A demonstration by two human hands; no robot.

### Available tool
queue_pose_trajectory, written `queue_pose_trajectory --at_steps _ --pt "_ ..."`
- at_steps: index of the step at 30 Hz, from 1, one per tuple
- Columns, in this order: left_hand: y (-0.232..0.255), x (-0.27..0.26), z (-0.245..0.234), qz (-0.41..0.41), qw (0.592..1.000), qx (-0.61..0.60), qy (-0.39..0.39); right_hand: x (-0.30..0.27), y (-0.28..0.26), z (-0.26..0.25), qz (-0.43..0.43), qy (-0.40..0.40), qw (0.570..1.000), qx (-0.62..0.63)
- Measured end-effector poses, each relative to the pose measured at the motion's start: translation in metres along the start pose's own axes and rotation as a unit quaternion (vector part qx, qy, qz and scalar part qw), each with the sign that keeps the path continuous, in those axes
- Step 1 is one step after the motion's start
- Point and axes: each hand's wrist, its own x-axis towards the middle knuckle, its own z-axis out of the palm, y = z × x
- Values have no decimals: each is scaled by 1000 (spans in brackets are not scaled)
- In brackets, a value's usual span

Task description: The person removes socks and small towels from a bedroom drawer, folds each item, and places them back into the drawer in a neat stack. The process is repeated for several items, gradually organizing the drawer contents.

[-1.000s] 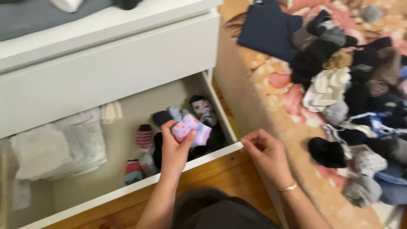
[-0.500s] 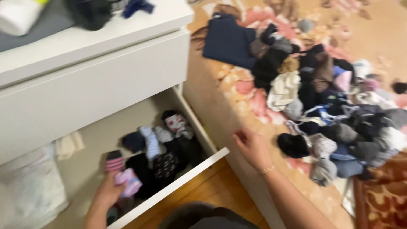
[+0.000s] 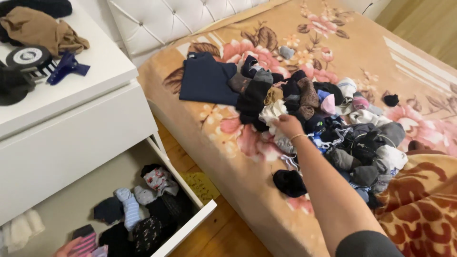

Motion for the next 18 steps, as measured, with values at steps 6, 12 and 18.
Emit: queue_pose_trajectory --at_steps 6,12,18 --pt "246 -95 124 108 994 6 -8 -88 -102 -193 -131 -57 858 494" --pt "533 -192 197 324 932 74 -145 -164 -150 -239 -215 -158 812 519" --pt "632 -265 253 367 855 -162 -329 -227 -221 -224 -265 -336 796 429"
